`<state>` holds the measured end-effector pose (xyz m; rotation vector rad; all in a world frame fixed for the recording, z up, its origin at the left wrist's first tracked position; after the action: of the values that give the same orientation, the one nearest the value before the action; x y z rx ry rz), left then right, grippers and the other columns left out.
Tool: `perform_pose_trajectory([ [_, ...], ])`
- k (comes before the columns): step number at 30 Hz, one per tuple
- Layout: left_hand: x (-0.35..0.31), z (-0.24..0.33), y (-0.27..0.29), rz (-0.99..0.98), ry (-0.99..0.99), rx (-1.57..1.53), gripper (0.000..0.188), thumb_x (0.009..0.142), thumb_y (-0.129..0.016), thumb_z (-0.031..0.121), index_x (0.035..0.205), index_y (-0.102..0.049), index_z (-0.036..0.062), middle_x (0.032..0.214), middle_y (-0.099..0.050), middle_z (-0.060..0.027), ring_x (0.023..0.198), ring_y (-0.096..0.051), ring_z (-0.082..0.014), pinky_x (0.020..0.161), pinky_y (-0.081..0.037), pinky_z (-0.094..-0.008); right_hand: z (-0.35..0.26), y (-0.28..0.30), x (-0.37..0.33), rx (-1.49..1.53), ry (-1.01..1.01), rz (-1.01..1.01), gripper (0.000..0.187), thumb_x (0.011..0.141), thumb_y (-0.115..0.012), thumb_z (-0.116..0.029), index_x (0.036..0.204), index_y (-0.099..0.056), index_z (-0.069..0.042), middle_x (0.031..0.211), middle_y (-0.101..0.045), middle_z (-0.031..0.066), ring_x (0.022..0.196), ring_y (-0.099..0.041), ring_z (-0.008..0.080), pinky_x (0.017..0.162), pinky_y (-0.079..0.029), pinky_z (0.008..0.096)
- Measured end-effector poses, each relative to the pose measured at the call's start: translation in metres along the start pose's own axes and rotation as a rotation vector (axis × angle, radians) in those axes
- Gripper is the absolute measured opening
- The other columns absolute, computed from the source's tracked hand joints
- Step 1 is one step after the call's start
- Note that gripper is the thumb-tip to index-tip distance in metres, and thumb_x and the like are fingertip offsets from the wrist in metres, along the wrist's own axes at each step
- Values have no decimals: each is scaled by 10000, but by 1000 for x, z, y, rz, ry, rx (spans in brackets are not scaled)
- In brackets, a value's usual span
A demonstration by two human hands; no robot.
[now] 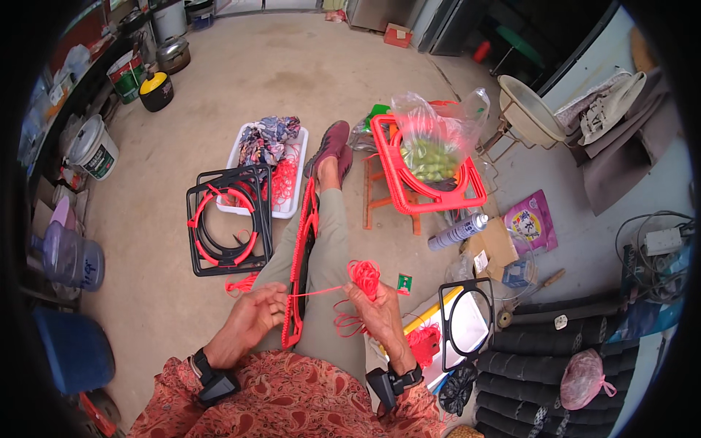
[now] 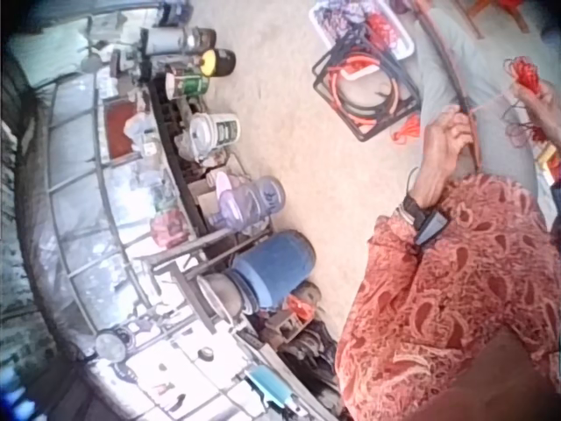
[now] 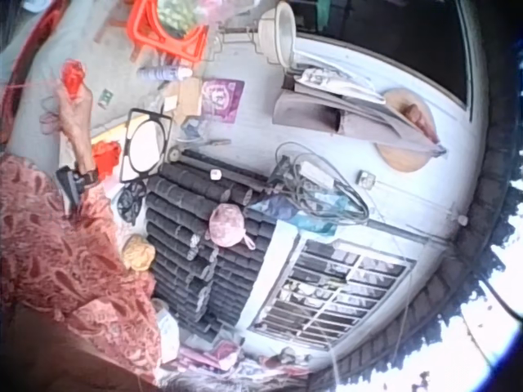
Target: The person fastens black straps around both wrists by hand, then weaves red cord onto a rod by hand.
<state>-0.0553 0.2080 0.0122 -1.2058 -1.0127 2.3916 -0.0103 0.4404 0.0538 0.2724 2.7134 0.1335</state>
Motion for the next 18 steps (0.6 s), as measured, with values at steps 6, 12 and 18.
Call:
perform_pose_trajectory([
  [6, -4, 47, 4, -15, -348, 87, 183, 911, -551, 101, 1069, -549, 9, 913, -623, -103, 811, -621, -191, 689, -511, -315, -38, -7, 19, -362, 496, 198, 402, 821, -681, -170, 1166, -558, -3, 838, -665, 71, 683, -641, 202, 652, -506, 325],
  [12, -15, 60, -51, -123, -605, 510, 423, 861, -694, 195, 1214, -542, 18, 1109, -594, -52, 948, -587, -122, 821, -470, -252, -78, -61, 19, -948, 682, -10, 715, 754, -657, -89, 1405, -360, -82, 766, -645, 163, 633, -647, 296, 564, -481, 381],
  [18, -9, 61, -41, -123, -578, 754, 278, 875, -669, 124, 1103, -585, -10, 927, -650, -67, 725, -619, -121, 629, -515, -256, -79, -69, 26, -862, 908, -85, 876, 701, -686, -67, 1463, -254, -73, 866, -628, 125, 757, -613, 314, 603, -479, 402],
])
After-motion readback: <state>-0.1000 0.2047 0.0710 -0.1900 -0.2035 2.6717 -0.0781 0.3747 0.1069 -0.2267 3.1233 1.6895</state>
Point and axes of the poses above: each hand's wrist, its own x-axis towards the middle knuckle, its own y-axis out of the back of the hand, z = x × y, the point moved 1 cm from there along x, towards the middle knuckle
